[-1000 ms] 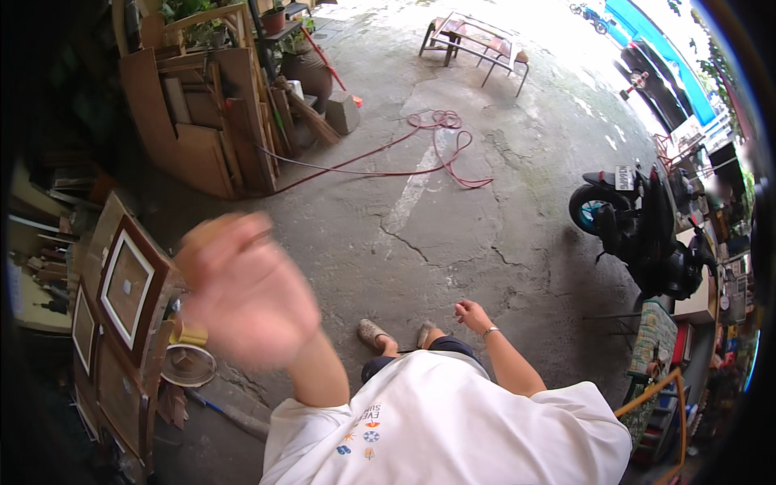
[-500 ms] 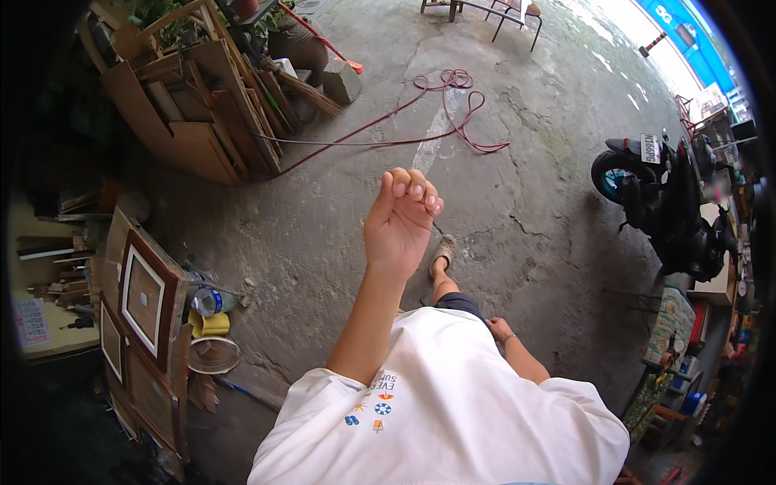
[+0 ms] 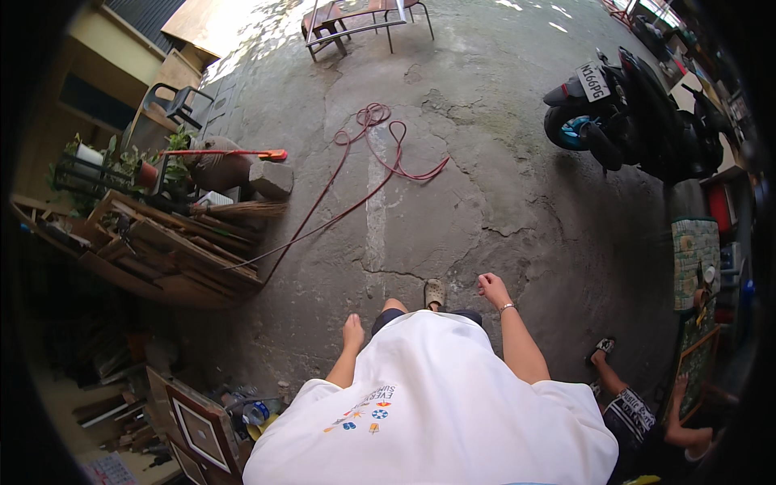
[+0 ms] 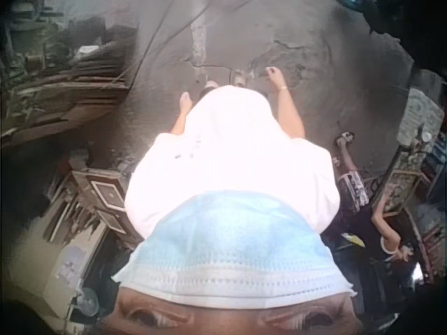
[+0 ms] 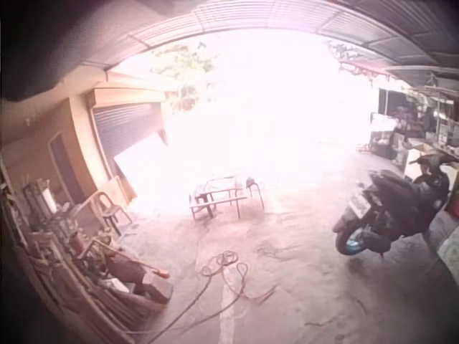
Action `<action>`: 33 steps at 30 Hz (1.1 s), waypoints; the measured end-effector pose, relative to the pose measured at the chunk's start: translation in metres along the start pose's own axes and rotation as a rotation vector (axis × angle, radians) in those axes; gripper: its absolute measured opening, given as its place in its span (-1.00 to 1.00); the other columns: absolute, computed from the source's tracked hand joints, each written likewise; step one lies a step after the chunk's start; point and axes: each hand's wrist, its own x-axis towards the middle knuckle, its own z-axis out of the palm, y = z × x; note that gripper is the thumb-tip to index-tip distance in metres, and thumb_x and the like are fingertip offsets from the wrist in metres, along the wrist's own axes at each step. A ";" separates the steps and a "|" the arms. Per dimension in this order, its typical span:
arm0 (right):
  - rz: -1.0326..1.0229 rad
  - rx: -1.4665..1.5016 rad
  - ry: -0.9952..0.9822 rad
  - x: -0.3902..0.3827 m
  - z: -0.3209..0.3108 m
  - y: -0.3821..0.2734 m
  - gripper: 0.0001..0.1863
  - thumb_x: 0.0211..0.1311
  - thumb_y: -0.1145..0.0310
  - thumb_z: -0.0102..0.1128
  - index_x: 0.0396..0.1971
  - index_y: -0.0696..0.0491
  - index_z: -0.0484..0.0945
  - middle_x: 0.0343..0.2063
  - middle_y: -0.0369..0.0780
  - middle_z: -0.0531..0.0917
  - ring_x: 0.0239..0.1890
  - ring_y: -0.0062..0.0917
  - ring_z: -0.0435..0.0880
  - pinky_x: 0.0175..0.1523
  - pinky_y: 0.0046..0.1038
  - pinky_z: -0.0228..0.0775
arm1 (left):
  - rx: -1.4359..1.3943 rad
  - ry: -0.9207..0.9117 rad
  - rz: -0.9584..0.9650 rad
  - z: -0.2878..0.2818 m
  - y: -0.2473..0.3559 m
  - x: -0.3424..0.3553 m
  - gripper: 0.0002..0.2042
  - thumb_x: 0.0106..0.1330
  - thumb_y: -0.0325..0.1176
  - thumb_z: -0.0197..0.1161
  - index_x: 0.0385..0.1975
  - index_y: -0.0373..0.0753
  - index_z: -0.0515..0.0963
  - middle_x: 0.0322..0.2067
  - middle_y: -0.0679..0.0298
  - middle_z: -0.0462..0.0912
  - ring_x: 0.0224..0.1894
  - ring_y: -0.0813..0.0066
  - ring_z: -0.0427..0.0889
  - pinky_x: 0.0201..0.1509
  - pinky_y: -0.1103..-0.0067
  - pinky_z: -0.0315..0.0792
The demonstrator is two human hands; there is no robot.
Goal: The person uses a spray gun to apply finish to a wooden chair frame, moving around it to cover different sides. After finishing, the person walks to a nearby rack, places the spray gun down, and then picks up the chair frame to carry it away.
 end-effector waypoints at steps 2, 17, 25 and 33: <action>0.015 0.068 0.096 0.015 -0.035 -0.001 -0.68 0.45 0.21 0.08 -0.10 0.18 0.59 -0.35 -0.22 0.69 -0.46 -0.59 0.66 -0.30 -0.51 0.55 | 0.199 -0.051 -0.020 -0.003 -0.027 -0.012 -0.47 0.48 0.06 -0.05 -0.30 -0.36 0.62 -0.28 -0.17 0.66 -0.18 -0.23 0.61 -0.15 0.19 0.42; 0.431 0.001 0.197 0.108 -0.120 -0.035 -0.63 0.38 0.12 0.16 -0.20 0.18 0.63 -0.43 -0.23 0.69 -0.50 -0.56 0.66 -0.31 -0.43 0.58 | -0.171 -0.496 0.130 0.114 0.255 0.254 -0.68 0.56 -0.21 -0.15 -0.44 -0.24 0.29 -0.64 0.27 0.38 -0.61 0.44 0.52 -0.52 0.47 0.47; 0.289 0.171 0.354 0.197 -0.177 -0.135 -0.63 0.37 0.11 0.16 -0.25 0.16 0.65 -0.43 -0.22 0.71 -0.48 -0.54 0.67 -0.33 -0.42 0.54 | -0.334 -0.461 0.383 0.153 0.551 0.426 -0.63 0.49 -0.10 0.14 -0.55 -0.18 0.43 -0.68 0.40 0.46 -0.63 0.64 0.44 -0.54 0.66 0.31; 0.192 0.265 0.446 0.303 -0.237 -0.188 -0.65 0.42 0.15 0.14 -0.15 0.18 0.61 -0.38 -0.21 0.70 -0.46 -0.55 0.67 -0.29 -0.48 0.58 | 0.138 -0.602 0.369 0.223 0.616 0.497 -0.63 0.51 -0.14 0.10 -0.50 -0.28 0.47 -0.68 0.30 0.53 -0.59 0.54 0.52 -0.49 0.52 0.40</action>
